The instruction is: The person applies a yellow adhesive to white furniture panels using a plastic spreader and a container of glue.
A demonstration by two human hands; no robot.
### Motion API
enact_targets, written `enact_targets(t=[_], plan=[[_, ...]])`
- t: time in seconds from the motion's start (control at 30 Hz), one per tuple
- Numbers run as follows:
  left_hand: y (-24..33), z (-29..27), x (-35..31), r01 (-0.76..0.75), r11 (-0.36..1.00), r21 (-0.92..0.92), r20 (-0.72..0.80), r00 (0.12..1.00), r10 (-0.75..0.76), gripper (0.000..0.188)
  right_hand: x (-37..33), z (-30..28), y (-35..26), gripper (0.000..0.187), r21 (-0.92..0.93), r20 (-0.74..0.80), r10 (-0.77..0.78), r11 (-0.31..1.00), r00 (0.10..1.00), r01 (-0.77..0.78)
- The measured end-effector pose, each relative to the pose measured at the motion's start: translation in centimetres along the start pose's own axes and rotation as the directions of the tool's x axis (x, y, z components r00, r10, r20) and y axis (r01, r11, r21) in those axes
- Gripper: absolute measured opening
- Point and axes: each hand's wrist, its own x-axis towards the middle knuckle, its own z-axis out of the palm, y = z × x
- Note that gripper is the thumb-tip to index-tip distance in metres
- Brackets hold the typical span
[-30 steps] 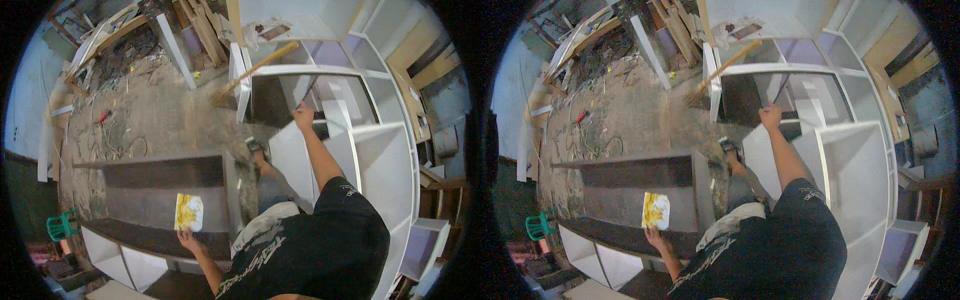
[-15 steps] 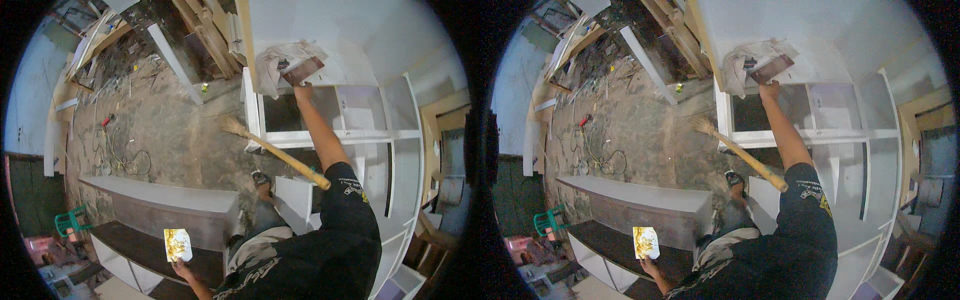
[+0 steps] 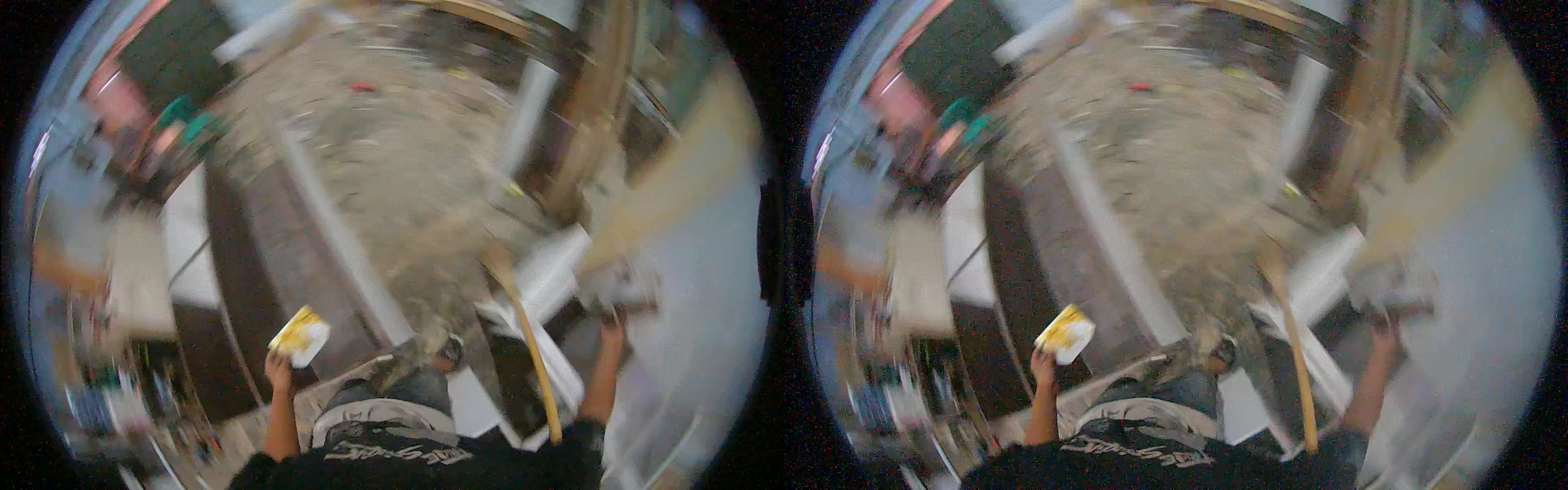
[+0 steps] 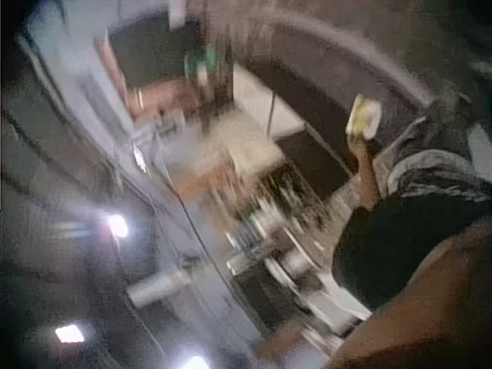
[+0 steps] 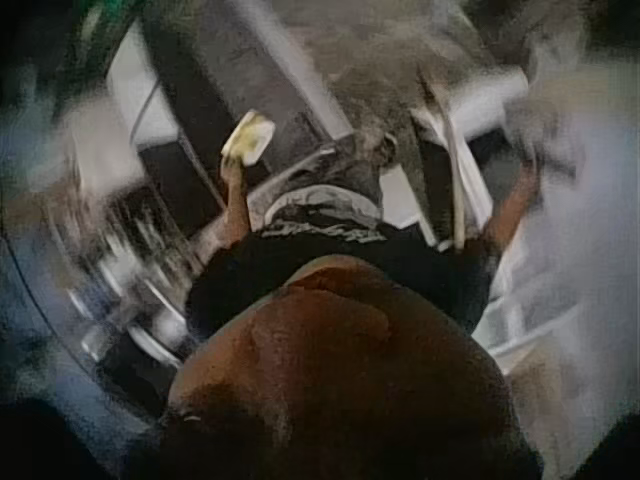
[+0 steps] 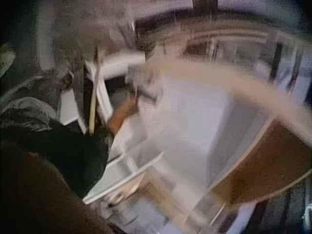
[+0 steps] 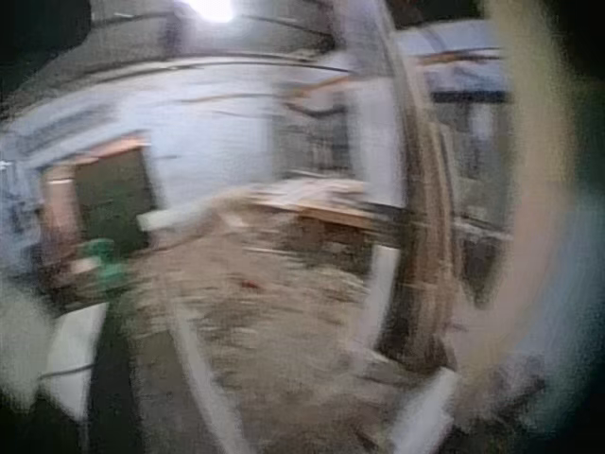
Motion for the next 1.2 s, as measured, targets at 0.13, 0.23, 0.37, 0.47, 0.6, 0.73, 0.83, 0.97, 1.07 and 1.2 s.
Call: enact_targets(t=[0.13,0.23,0.37,0.47,0.6,0.73,0.83,0.97,1.07,1.2], plan=[[-1.5,-1.5,0.4,-0.163,0.977,0.135,-0.066,0.983,0.174,0.046,-5.7,8.4,-0.3,0.050,-0.205,0.165,-0.265,0.933,0.950,0.296],[-2.3,-2.7,1.4,-0.024,1.000,-0.009,-0.182,0.983,0.022,0.047,-11.0,14.5,0.3,0.047,-0.272,0.240,-0.458,0.815,0.856,0.512],[-4.5,-7.7,6.7,-0.060,0.976,-0.211,-0.282,0.959,-0.002,0.047,-22.2,22.5,4.1,0.044,-0.248,0.355,-0.626,0.654,0.695,0.715],[-6.6,-16.6,11.1,-0.094,0.958,-0.272,-0.373,0.928,-0.015,0.052,-32.1,26.4,9.8,0.041,-0.188,0.439,-0.663,0.592,0.606,0.783],[-9.1,-27.2,15.0,0.010,0.946,-0.324,-0.309,0.944,-0.116,0.059,-44.1,30.8,20.6,0.038,-0.126,0.588,-0.602,0.591,0.540,0.796],[-7.5,-36.5,12.6,-0.145,0.873,-0.466,-0.444,0.892,-0.089,0.055,-57.8,37.2,34.3,0.036,-0.067,0.848,-0.238,0.838,0.474,0.541],[-5.3,-41.7,8.7,-0.193,0.836,-0.514,-0.597,0.780,-0.187,0.044,-68.0,43.6,45.5,0.036,-0.121,0.907,0.137,0.990,0.397,-0.067],[-7.1,-48.7,5.8,-0.327,0.762,-0.560,-0.702,0.675,-0.226,0.050,-80.8,46.6,58.1,0.037,-0.292,0.956,0.292,0.956,0.028,-0.002],[-9.5,-52.8,1.8,-0.309,0.785,-0.537,-0.769,0.562,-0.305,0.050,-90.4,43.7,65.0,0.045,-0.384,0.882,0.389,0.920,-0.264,0.071],[-10.9,-60.9,-2.4,-0.542,0.678,-0.497,-0.866,0.359,-0.348,0.055,-105.9,38.8,73.3,0.051,-0.641,0.761,0.647,0.734,-0.054,-0.224]])
